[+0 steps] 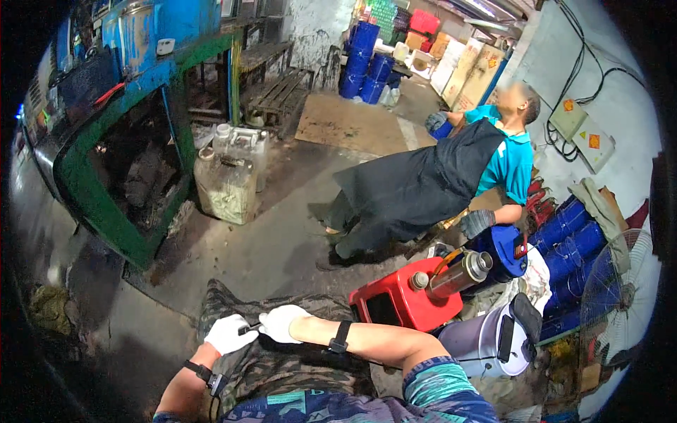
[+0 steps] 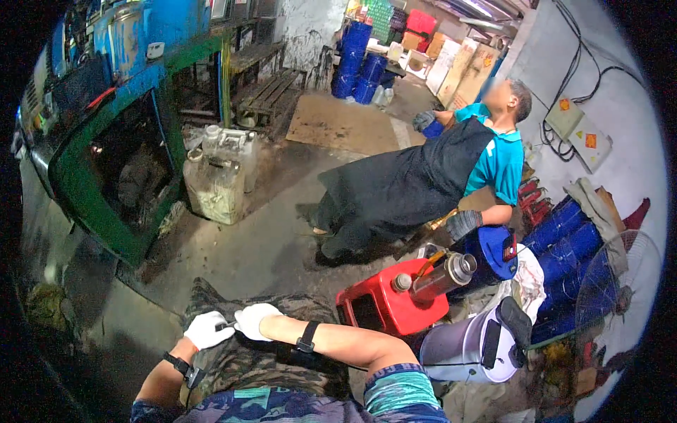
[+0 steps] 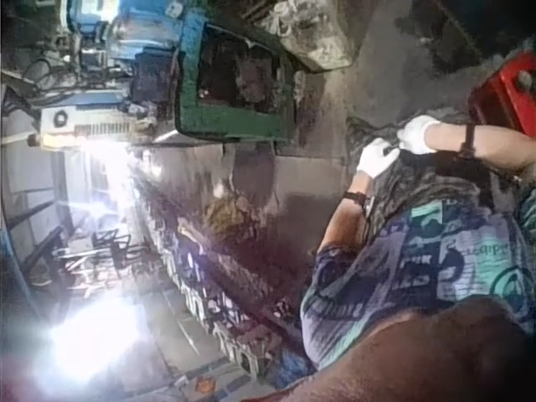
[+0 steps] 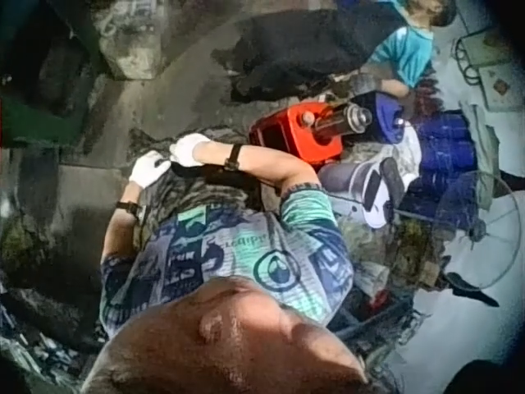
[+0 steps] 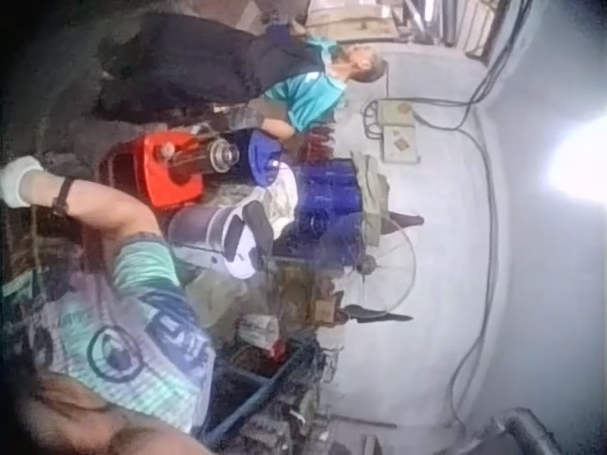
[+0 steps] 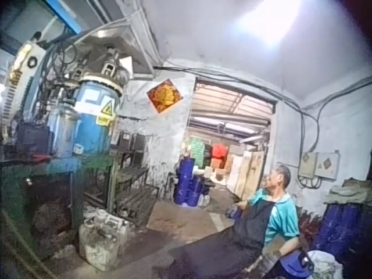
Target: Scraping, cleaning, and lubricating an industrial machine part using a tool and oil.
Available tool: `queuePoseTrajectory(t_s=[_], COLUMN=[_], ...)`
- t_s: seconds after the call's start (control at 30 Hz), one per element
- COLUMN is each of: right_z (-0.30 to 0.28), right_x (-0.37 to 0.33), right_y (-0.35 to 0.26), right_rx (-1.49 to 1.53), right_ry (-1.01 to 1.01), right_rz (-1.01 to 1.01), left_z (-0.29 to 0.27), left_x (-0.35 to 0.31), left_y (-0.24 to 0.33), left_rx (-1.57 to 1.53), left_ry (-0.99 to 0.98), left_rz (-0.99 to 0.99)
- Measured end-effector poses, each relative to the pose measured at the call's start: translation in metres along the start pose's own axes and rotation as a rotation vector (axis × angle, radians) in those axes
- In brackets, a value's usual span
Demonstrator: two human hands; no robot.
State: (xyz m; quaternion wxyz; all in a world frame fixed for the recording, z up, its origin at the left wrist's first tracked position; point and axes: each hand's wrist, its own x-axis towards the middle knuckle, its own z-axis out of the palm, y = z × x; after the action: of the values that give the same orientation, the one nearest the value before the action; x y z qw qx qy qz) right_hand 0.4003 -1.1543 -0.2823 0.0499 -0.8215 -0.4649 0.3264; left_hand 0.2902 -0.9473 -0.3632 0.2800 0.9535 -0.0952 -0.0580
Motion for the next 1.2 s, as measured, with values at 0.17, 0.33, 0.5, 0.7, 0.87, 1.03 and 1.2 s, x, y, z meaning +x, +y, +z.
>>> queuePoseTrajectory(t_s=[0.17, 0.33, 0.5, 0.7, 0.87, 1.03, 1.2], right_z=[-0.017, -0.049, -0.058, -0.004, 0.03, -0.029, -0.051], right_x=[0.002, -0.023, -0.024, -0.003, -0.014, -0.036, -0.016], right_y=[0.029, 0.035, 0.013, 0.038, 0.03, 0.031, 0.009], right_rx=[-0.082, 0.14, 0.254, 1.129, 1.199, 0.024, -0.134], right_ry=[-0.059, -0.273, -0.171, -0.284, -0.179, 0.022, -0.205], right_rz=[-0.14, 0.032, -0.019, 0.196, 0.144, -0.224, -0.107], left_z=[0.018, 0.033, 0.038, 0.046, 0.051, 0.017, 0.003], left_x=[-0.003, -0.01, -0.006, 0.004, -0.001, 0.004, 0.007], left_y=[-0.013, -0.027, -0.038, -0.042, -0.049, -0.038, -0.028], left_rx=[-0.102, -0.269, -0.296, -0.175, -0.057, -0.296, -0.259], left_ry=[0.105, 0.192, 0.187, 0.301, 0.271, -0.001, -0.388], left_rz=[0.045, -0.04, -0.041, -0.078, -0.071, 0.013, -0.147])
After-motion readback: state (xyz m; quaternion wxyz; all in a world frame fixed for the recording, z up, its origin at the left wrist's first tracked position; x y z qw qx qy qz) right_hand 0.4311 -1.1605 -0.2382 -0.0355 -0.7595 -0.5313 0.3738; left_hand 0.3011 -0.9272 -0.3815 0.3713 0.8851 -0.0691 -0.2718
